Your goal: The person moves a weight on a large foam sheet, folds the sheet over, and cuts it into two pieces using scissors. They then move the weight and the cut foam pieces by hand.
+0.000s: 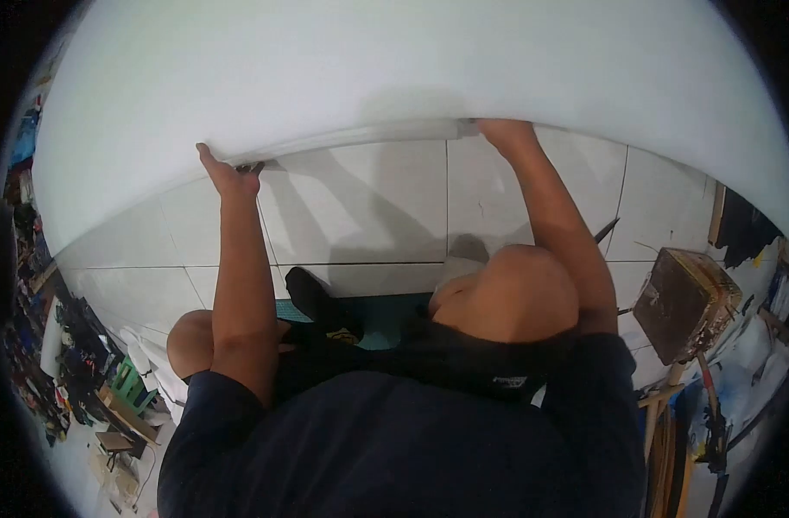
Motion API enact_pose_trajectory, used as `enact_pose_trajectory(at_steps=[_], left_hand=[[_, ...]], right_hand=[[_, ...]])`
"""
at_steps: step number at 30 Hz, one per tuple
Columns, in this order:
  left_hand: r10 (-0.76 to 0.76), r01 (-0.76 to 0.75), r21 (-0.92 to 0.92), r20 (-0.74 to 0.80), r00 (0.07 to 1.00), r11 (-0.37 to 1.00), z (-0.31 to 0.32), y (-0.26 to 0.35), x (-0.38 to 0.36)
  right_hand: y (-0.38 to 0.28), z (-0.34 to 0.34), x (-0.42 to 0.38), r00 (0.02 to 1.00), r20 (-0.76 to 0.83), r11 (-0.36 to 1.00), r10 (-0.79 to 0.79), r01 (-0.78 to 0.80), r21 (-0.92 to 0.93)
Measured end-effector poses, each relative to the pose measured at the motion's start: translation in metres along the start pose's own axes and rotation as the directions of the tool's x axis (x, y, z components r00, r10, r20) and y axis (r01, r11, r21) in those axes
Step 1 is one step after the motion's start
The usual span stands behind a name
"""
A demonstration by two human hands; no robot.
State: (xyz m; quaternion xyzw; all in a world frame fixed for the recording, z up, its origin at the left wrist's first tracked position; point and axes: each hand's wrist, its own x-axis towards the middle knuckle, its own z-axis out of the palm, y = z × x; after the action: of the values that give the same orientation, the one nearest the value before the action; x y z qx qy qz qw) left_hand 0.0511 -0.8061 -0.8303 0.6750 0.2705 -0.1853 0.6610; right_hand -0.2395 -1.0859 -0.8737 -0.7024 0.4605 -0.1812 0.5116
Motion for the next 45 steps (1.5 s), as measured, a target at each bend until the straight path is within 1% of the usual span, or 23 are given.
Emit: enact_pose_trajectory(at_steps=[1, 2, 3, 4, 5, 8, 10, 13, 16, 20, 22, 23, 26, 28, 32, 34, 35, 36, 37, 41, 43, 44, 45], left_hand=[[-0.004, 0.010, -0.075, 0.084, 0.996, 0.997, -0.001, -0.004, 0.007], [0.006, 0.001, -0.081, 0.085, 0.996, 0.997, 0.000, -0.005, 0.010], [0.002, 0.011, -0.098, 0.130, 0.992, 0.995, 0.000, -0.006, 0.010], [0.001, 0.019, -0.116, 0.172, 0.985, 0.993, -0.002, -0.006, 0.011], [-0.011, 0.029, -0.131, 0.140, 0.990, 0.991, 0.001, -0.002, 0.007], [-0.050, 0.060, -0.127, 0.086, 0.995, 0.990, 0.003, 0.003, 0.006], [-0.062, 0.078, -0.130, 0.122, 0.991, 0.988, -0.001, 0.000, 0.015], [-0.047, 0.083, -0.180, 0.195, 0.980, 0.980, -0.007, -0.003, 0.023], [-0.086, 0.104, -0.168, 0.109, 0.990, 0.980, -0.004, -0.002, 0.024], [-0.092, 0.113, -0.201, 0.111, 0.990, 0.973, -0.005, -0.002, 0.020], [-0.094, 0.123, -0.235, 0.132, 0.987, 0.964, -0.005, 0.000, 0.017], [-0.077, 0.118, -0.272, 0.157, 0.985, 0.955, -0.006, 0.000, 0.016], [-0.049, 0.095, -0.335, 0.145, 0.988, 0.937, -0.008, -0.006, 0.023], [-0.040, 0.080, -0.356, 0.117, 0.992, 0.931, -0.011, -0.010, 0.031], [-0.039, 0.102, -0.382, 0.171, 0.985, 0.918, -0.012, -0.008, 0.029], [-0.045, 0.116, -0.374, 0.195, 0.980, 0.920, -0.015, -0.004, 0.021], [-0.059, 0.119, -0.346, 0.181, 0.982, 0.930, -0.015, -0.002, 0.019], [-0.071, 0.122, -0.319, 0.167, 0.983, 0.940, -0.014, 0.001, 0.014], [-0.073, 0.125, -0.316, 0.172, 0.982, 0.941, -0.014, 0.003, 0.009], [-0.080, 0.131, -0.345, 0.157, 0.984, 0.930, -0.016, 0.001, 0.011], [-0.080, 0.129, -0.359, 0.149, 0.986, 0.924, -0.018, -0.006, 0.020], [-0.078, 0.141, -0.390, 0.174, 0.982, 0.910, -0.020, -0.008, 0.023], [-0.074, 0.151, -0.421, 0.195, 0.978, 0.894, -0.023, -0.008, 0.024]], right_hand=[[0.007, 0.008, 0.005, 0.997, 0.018, 0.997, -0.071, 0.072, -0.020], [0.008, 0.016, 0.008, 0.989, 0.035, 0.989, -0.142, 0.144, -0.037], [-0.005, 0.018, 0.007, 0.921, 0.079, 0.872, -0.380, 0.386, -0.303], [-0.018, 0.020, 0.005, 0.798, 0.184, 0.630, -0.574, 0.574, -0.524], [-0.026, 0.023, 0.005, 0.791, 0.184, 0.628, -0.583, 0.582, -0.517], [-0.032, 0.032, -0.002, 0.821, 0.177, 0.602, -0.543, 0.527, -0.600], [-0.019, 0.036, -0.003, 0.892, 0.123, 0.663, -0.434, 0.409, -0.627], [-0.020, 0.031, -0.006, 0.900, 0.075, 0.611, -0.430, 0.350, -0.710], [-0.001, 0.027, 0.001, 0.909, 0.191, 0.638, -0.371, 0.399, -0.659], [0.002, 0.030, -0.005, 0.900, 0.125, 0.622, -0.417, 0.383, -0.683], [-0.006, 0.029, -0.015, 0.940, 0.123, 0.630, -0.318, 0.306, -0.713], [-0.005, 0.027, -0.015, 0.936, 0.124, 0.624, -0.328, 0.313, -0.716], [0.006, 0.024, -0.014, 0.939, 0.211, 0.672, -0.272, 0.343, -0.657], [0.008, 0.025, -0.010, 0.979, 0.184, 0.831, -0.092, 0.177, -0.527], [-0.002, 0.029, -0.012, 0.992, 0.090, 0.909, -0.084, 0.113, -0.400], [-0.022, 0.034, -0.016, 0.997, 0.057, 0.982, 0.047, -0.035, -0.187], [-0.020, 0.035, -0.016, 0.997, 0.051, 0.981, 0.049, -0.039, -0.189], [-0.013, 0.037, -0.013, 0.987, 0.055, 0.899, -0.154, 0.163, -0.407], [-0.006, 0.038, -0.009, 0.934, 0.107, 0.728, -0.341, 0.335, -0.599], [0.004, 0.035, -0.009, 0.972, 0.131, 0.832, -0.193, 0.233, -0.503], [0.001, 0.028, -0.015, 0.976, 0.177, 0.939, -0.130, 0.178, -0.293], [0.005, 0.025, -0.014, 0.975, 0.179, 0.938, -0.130, 0.179, -0.296], [0.008, 0.024, -0.015, 0.963, 0.204, 0.882, -0.178, 0.248, -0.400]])
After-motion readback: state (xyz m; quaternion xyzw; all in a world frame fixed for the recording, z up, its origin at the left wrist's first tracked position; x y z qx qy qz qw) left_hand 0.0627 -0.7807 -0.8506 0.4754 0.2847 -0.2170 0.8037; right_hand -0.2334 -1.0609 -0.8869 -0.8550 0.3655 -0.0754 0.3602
